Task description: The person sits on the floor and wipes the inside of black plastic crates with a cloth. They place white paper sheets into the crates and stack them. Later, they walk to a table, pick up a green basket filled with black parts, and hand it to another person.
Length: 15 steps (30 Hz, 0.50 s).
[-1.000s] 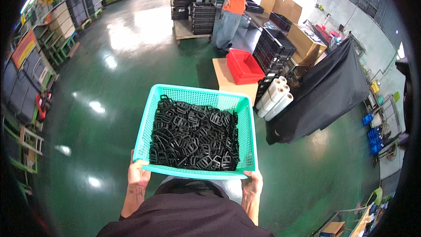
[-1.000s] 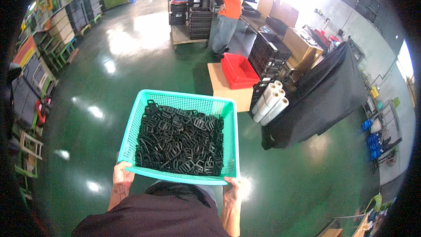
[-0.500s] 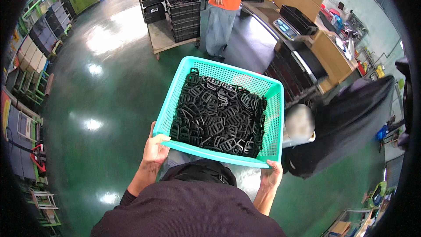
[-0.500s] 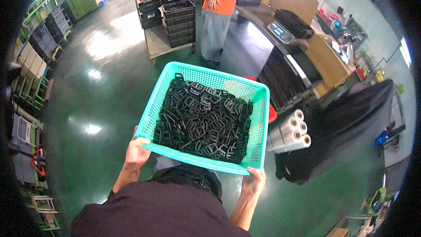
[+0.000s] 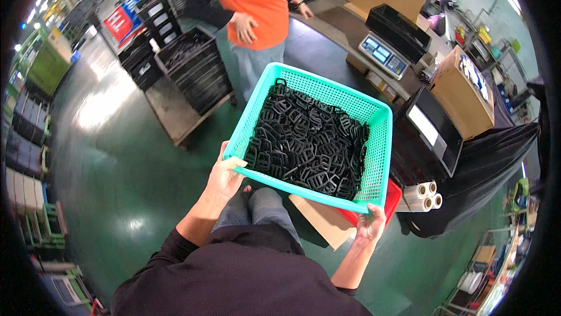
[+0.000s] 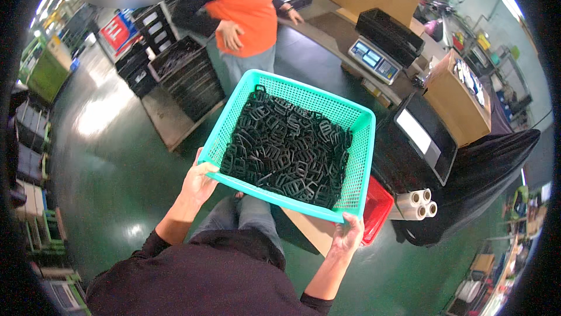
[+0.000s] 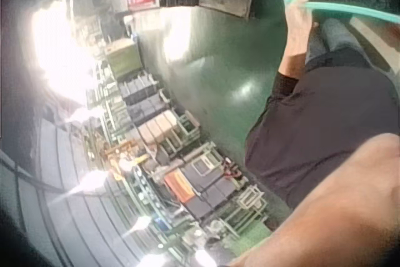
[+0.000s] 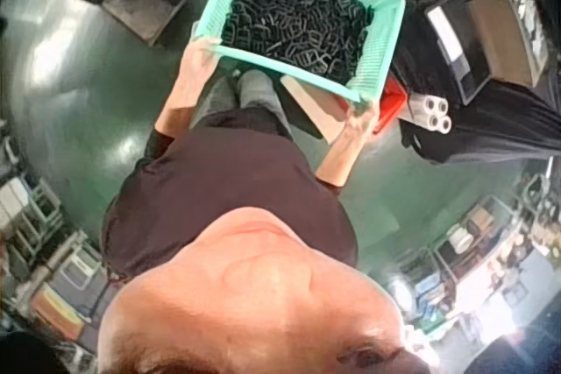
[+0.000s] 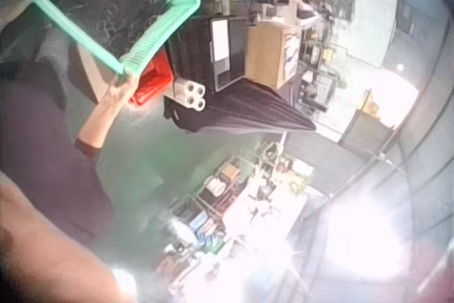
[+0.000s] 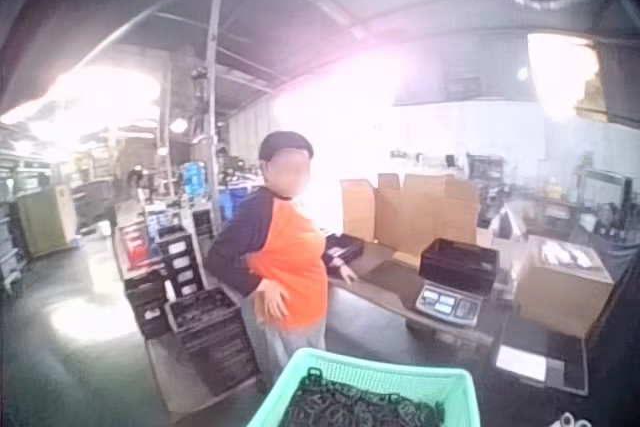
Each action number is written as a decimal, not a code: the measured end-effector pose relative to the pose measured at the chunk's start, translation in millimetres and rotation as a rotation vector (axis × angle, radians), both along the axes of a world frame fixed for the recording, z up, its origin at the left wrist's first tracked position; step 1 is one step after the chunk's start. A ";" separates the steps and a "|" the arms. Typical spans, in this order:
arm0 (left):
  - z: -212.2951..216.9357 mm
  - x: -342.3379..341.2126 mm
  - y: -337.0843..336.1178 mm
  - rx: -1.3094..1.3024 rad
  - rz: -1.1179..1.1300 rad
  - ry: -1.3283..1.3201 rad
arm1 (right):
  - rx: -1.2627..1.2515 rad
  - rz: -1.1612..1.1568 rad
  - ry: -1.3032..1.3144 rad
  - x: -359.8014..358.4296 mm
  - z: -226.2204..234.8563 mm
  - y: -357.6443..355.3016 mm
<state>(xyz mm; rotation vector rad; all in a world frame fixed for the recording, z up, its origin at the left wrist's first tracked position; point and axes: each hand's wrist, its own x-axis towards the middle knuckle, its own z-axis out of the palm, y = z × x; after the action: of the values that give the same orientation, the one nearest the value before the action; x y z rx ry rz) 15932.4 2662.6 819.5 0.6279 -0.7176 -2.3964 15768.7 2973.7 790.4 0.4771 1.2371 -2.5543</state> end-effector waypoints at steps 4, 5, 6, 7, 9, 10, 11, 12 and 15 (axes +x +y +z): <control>-19.9 49.3 38.4 0.079 -0.050 -0.102 | 0.022 0.023 0.109 43.1 3.5 47.1; -25.7 48.2 37.6 0.068 -0.071 -0.075 | 0.043 0.033 0.093 40.2 2.4 49.1; -30.6 49.7 33.7 0.053 -0.082 -0.047 | 0.064 0.061 0.042 34.5 0.4 48.4; -35.5 49.6 31.1 0.031 -0.095 -0.016 | 0.072 0.056 0.053 26.6 -2.1 45.4; -42.0 48.0 25.5 -0.038 -0.027 0.007 | -0.061 0.259 0.147 7.4 -8.2 36.9; -45.5 41.9 23.0 -0.045 -0.004 0.021 | -0.029 0.243 0.142 -4.3 -12.6 31.9; -49.8 38.0 25.1 -0.055 0.006 0.038 | -0.017 0.245 0.148 -16.8 -17.3 27.1; -54.5 31.5 27.3 -0.058 0.025 0.012 | -0.021 0.233 0.181 -29.8 -22.3 23.1; -77.4 -5.6 39.0 -0.028 0.071 0.068 | -0.035 0.255 0.294 -69.6 -42.3 14.0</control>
<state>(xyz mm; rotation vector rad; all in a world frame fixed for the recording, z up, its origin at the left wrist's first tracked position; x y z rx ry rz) 15926.8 2701.6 742.1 0.5485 -0.6871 -2.3276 15699.1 2987.8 748.1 -0.0661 1.2504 -2.4791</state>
